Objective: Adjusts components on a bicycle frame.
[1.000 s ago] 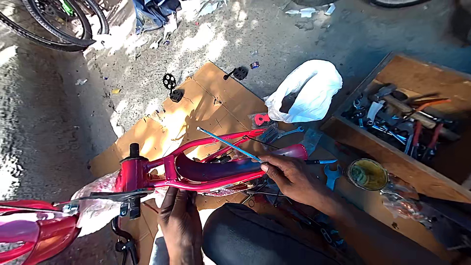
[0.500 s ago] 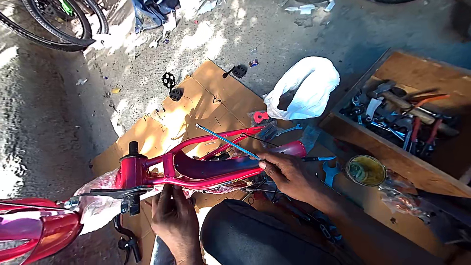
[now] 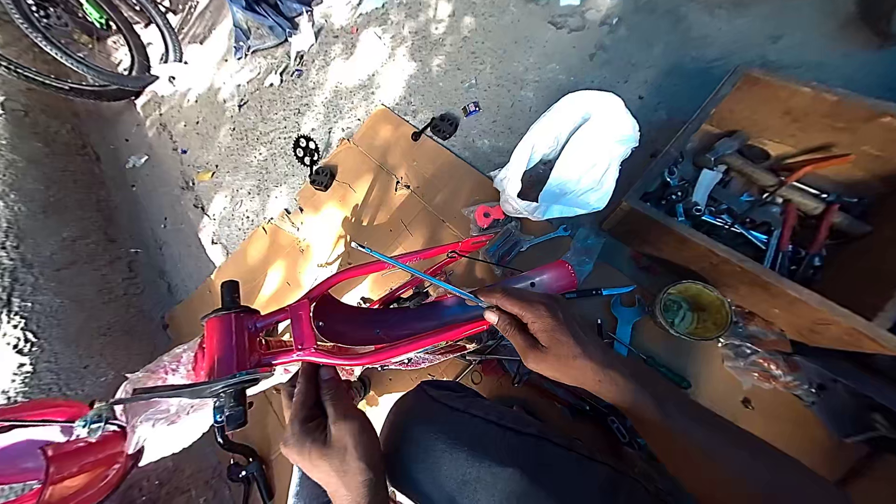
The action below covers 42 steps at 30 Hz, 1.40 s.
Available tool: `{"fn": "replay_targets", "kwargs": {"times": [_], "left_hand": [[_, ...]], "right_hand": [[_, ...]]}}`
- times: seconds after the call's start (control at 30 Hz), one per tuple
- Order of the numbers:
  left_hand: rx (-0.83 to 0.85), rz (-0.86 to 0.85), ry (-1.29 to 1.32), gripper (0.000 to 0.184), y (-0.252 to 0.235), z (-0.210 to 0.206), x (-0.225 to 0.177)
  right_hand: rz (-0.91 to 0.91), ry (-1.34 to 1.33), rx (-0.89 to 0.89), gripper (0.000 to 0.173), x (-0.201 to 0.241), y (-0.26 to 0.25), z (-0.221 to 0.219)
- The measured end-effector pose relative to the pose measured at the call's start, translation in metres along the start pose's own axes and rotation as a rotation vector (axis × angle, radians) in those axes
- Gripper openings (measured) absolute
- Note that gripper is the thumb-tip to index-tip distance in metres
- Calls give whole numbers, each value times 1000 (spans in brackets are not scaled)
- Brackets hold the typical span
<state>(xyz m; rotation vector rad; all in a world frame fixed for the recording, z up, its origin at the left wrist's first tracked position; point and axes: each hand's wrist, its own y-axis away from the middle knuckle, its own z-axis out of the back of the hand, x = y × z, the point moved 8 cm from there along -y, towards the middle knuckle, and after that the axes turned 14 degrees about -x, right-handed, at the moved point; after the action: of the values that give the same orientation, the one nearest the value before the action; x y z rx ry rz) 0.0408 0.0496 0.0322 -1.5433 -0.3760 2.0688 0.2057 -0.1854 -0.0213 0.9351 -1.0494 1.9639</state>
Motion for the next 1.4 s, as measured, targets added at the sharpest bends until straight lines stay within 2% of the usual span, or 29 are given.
{"fn": "replay_targets", "kwargs": {"times": [0.33, 0.4, 0.63, 0.97, 1.2, 1.4], "left_hand": [[66, 461, 262, 27, 2, 2, 4], [49, 506, 294, 30, 4, 3, 6], [-8, 471, 389, 29, 14, 0, 16], [-22, 298, 401, 23, 9, -5, 25], [-19, 356, 400, 23, 9, -4, 22], [-27, 605, 383, 30, 12, 2, 1]], "right_hand": [[-15, -20, 0, 31, 1, -1, 1], [-22, -24, -1, 30, 1, 0, 1], [-23, -36, -24, 30, 0, 1, 2], [-2, -47, -30, 31, 0, 1, 1], [-9, -36, -27, 31, -1, 1, 1], [-10, -24, -24, 32, 0, 0, 1]]}}
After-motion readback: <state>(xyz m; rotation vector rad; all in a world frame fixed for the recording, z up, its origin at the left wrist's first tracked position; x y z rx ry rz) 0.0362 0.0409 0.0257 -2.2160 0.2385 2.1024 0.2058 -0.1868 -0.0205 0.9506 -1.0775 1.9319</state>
